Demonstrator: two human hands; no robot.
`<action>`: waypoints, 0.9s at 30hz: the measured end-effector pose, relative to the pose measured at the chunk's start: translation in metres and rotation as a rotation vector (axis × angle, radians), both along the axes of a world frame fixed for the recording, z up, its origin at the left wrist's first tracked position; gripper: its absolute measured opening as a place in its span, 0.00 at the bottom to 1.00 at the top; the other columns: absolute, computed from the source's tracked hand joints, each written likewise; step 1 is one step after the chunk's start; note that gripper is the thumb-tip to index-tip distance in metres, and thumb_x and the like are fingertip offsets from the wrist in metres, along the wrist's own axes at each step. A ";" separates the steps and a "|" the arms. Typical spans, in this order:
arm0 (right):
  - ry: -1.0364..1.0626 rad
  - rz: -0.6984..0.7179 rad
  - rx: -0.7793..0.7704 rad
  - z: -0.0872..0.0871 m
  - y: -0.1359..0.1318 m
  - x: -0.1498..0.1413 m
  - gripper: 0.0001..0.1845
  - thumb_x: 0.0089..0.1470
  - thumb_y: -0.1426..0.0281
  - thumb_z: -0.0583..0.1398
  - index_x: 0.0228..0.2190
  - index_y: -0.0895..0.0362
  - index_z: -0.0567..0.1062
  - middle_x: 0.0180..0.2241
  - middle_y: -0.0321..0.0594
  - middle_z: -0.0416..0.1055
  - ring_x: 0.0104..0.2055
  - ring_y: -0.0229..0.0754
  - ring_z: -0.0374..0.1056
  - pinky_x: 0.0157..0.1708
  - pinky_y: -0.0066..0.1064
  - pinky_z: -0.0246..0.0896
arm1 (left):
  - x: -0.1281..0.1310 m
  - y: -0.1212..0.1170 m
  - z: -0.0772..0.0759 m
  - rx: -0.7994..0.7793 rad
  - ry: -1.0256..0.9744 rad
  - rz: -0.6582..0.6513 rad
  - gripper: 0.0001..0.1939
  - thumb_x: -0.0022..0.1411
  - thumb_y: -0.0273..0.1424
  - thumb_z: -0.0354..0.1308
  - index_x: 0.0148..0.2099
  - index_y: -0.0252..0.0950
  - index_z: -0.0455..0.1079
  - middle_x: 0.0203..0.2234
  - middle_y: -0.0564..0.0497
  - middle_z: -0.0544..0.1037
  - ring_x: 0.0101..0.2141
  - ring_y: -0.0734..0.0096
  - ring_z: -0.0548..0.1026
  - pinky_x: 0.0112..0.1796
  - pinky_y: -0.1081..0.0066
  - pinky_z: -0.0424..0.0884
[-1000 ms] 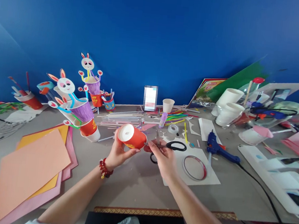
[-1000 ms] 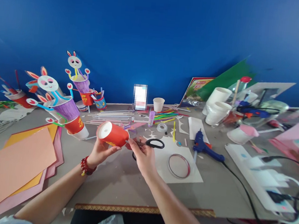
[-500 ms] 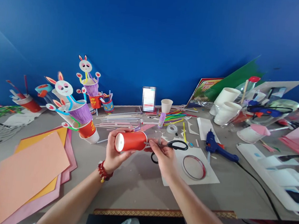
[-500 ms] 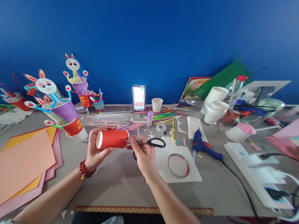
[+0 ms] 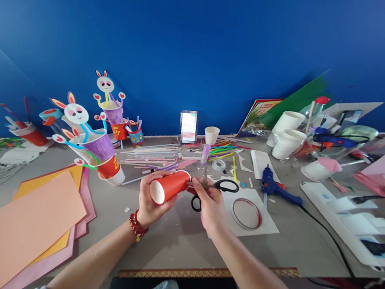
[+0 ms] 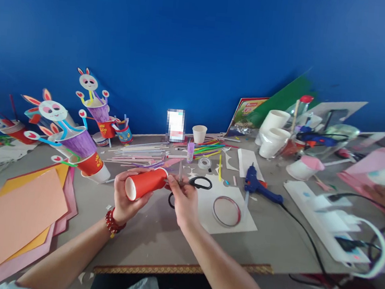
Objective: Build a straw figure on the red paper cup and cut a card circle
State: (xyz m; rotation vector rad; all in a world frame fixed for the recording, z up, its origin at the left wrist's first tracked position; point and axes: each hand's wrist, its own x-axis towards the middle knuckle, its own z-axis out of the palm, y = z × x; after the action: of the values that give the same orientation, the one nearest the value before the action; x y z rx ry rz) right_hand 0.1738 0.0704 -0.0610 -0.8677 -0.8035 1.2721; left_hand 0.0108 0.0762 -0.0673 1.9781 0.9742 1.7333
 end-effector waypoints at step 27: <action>-0.774 0.116 0.370 0.017 0.002 0.022 0.17 0.63 0.60 0.57 0.25 0.56 0.69 0.26 0.37 0.66 0.27 0.39 0.65 0.25 0.28 0.59 | -0.011 0.005 -0.002 -0.552 -0.522 -0.205 0.27 0.51 0.36 0.71 0.51 0.43 0.65 0.42 0.52 0.77 0.39 0.68 0.76 0.41 0.71 0.72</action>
State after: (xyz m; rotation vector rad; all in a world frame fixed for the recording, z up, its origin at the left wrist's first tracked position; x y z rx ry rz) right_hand 0.1959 0.0727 -0.0438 -1.0194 -1.6622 0.8198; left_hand -0.0007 0.0815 -0.0689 1.1575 0.8943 1.5323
